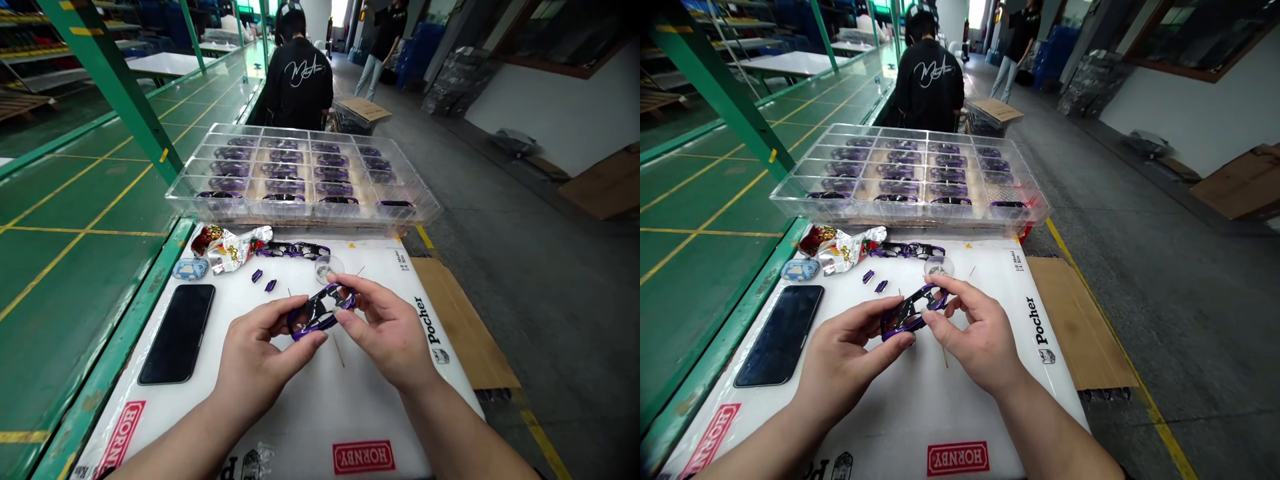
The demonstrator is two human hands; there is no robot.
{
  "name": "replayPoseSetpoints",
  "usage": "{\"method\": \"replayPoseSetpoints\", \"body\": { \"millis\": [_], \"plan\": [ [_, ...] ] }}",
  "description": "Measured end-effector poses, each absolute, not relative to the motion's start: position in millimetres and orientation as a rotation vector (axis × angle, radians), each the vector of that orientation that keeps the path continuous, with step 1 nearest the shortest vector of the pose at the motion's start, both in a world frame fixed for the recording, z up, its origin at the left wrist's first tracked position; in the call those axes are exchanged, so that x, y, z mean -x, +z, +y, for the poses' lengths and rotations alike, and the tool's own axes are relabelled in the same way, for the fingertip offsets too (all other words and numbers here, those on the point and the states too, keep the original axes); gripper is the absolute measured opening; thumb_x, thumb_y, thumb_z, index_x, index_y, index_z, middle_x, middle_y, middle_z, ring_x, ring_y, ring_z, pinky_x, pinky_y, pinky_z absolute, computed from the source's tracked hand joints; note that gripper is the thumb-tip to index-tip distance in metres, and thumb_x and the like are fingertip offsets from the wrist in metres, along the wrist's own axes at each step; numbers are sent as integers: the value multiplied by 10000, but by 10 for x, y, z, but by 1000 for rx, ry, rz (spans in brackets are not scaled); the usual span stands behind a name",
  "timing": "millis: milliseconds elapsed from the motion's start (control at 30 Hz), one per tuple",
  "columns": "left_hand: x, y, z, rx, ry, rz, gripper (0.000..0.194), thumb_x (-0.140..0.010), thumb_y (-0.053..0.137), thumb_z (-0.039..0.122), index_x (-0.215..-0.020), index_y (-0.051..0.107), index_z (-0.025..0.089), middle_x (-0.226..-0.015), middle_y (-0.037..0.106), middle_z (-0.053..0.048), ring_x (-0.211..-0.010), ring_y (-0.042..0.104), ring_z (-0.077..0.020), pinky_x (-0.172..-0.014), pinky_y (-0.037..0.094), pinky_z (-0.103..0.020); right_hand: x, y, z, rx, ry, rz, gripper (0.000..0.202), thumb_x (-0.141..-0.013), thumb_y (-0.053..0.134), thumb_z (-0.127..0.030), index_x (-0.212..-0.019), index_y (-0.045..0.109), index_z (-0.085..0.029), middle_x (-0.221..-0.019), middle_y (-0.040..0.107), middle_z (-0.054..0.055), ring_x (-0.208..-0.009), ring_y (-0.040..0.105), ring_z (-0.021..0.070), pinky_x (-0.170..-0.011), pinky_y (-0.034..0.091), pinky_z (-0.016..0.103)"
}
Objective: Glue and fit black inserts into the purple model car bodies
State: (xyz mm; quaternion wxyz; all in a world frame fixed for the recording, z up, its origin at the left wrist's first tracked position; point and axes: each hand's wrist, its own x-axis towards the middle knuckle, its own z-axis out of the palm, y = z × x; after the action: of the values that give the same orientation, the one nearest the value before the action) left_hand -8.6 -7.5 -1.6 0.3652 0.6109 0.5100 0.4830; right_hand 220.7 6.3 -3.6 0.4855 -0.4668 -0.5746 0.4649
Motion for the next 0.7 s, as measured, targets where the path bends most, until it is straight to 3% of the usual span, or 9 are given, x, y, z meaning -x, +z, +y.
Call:
{"method": "replayPoseSetpoints", "body": {
  "millis": [333,533,700],
  "plan": [
    [85,-6,-101,-1667,1309,1320,415,-888,949,263,-1297,880,241,-1177,924,-72,-946,899,-231,-896,754,-321,-2144,3,15,1023,1002,-1432,444,-1015,924,-280,-1443,838,-362,-1469,804,67,-1147,749,268,-1073,640,484],
    [104,-19,-124,-1637,1353,1208,430,-917,920,204,-1339,840,236,-1219,902,-89,-978,879,-230,-894,738,-327,-2146,-57,-11,899,874,-1516,462,-1043,904,-267,-1476,803,-390,-1509,795,84,-1349,737,352,-1147,625,597],
    [134,-30,-109,-1683,1359,1168,489,-920,945,198,-1388,823,268,-1283,895,-81,-1060,878,-232,-954,735,-317,-2146,-60,-19,829,907,-1482,525,-1032,916,-218,-1499,790,-422,-1520,796,63,-1401,728,338,-1207,604,588]
  ]
}}
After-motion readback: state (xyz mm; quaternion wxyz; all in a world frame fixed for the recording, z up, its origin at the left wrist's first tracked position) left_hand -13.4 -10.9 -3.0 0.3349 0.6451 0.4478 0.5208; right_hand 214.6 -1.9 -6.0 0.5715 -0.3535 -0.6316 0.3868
